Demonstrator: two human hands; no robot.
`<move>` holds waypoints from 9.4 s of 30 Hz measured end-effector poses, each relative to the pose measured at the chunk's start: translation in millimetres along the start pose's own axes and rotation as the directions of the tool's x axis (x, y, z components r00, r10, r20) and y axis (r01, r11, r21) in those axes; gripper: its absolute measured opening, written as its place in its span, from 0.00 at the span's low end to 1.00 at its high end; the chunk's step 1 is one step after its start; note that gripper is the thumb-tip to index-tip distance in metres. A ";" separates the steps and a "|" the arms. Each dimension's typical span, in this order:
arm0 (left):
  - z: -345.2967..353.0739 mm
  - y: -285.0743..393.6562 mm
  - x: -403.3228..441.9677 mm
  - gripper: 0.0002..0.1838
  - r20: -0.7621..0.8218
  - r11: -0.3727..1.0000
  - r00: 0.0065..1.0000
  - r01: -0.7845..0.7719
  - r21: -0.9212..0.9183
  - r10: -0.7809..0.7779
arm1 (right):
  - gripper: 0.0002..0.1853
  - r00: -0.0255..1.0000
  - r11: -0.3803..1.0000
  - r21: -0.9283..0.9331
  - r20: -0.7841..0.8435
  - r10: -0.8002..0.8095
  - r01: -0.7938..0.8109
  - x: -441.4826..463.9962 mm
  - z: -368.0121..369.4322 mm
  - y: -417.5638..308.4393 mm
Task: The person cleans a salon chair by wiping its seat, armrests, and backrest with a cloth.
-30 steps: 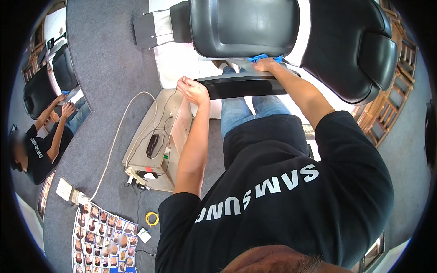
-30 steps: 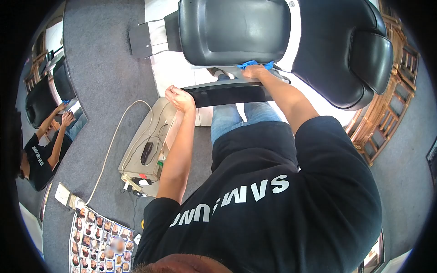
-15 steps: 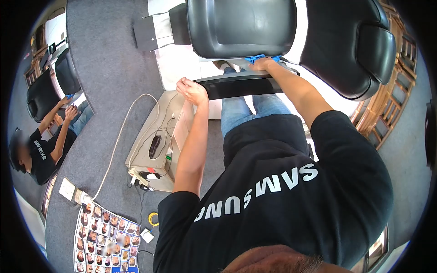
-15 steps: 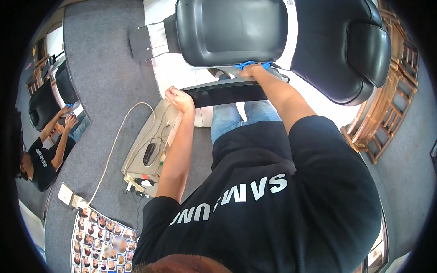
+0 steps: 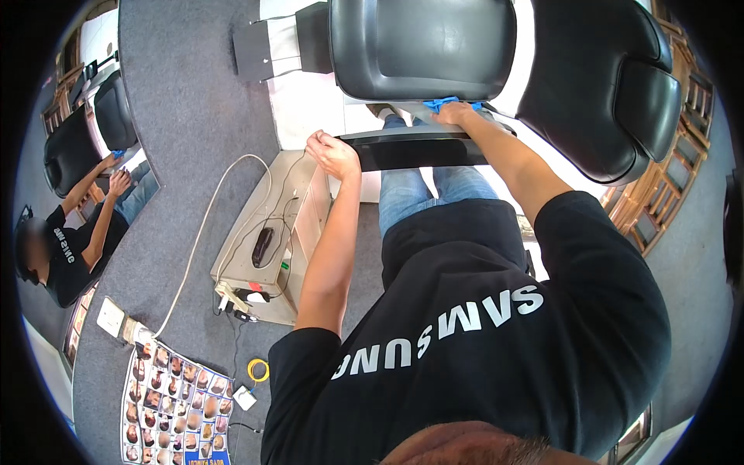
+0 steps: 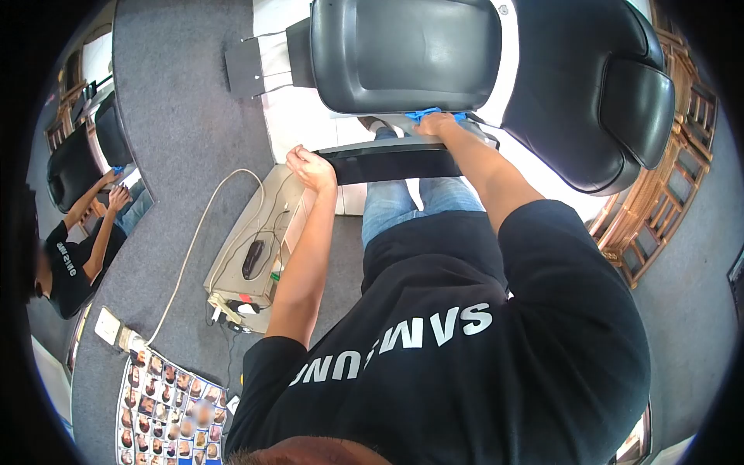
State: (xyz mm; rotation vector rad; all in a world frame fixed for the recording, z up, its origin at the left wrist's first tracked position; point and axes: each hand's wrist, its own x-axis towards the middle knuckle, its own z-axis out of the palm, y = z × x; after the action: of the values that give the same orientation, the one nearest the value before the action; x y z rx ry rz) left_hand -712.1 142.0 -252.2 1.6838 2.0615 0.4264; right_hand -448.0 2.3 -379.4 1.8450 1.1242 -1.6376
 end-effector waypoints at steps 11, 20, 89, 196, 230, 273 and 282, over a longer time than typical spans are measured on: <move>-2.7 5.5 -0.7 0.17 -0.003 0.998 0.998 0.057 -0.017 -0.057 | 0.36 0.992 0.993 0.036 0.057 -0.110 0.108 -0.5 -3.2 -6.0; 1.8 1.7 1.2 0.17 -0.022 1.000 1.000 0.020 -0.008 -0.020 | 0.40 0.997 0.998 0.032 0.049 0.053 -0.054 14.5 4.3 -22.6; -62.1 -25.1 56.6 0.50 0.869 0.409 0.482 0.774 -0.483 0.115 | 0.20 0.861 -0.560 0.710 -0.509 0.011 0.427 -171.7 -19.5 -241.2; 109.8 153.5 250.9 0.21 0.329 0.828 0.768 -0.447 -0.339 0.549 | 0.16 0.072 0.955 0.296 -0.952 0.298 -0.034 -126.1 22.2 -147.1; -77.0 -44.6 11.2 0.23 0.573 0.852 0.650 -0.248 -0.461 0.499 | 0.19 0.018 0.958 0.278 -0.960 0.280 -0.076 -117.9 29.4 -146.6; -81.3 -40.0 -150.9 0.25 0.425 0.514 0.485 -0.856 0.052 0.765 | 0.29 0.636 0.549 0.835 -0.403 0.658 -0.039 -179.9 473.1 260.5; -44.2 -131.8 -66.4 0.38 0.514 0.288 0.586 0.786 -0.547 -0.626 | 0.26 0.807 0.208 0.973 -0.199 0.557 0.096 -207.9 418.9 252.5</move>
State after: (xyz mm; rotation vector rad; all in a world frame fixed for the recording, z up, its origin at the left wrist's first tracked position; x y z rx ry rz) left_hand -835.1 51.2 -270.9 0.1915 1.8365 0.6152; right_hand -499.4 -523.1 -318.2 3.1924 -0.4263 -1.7745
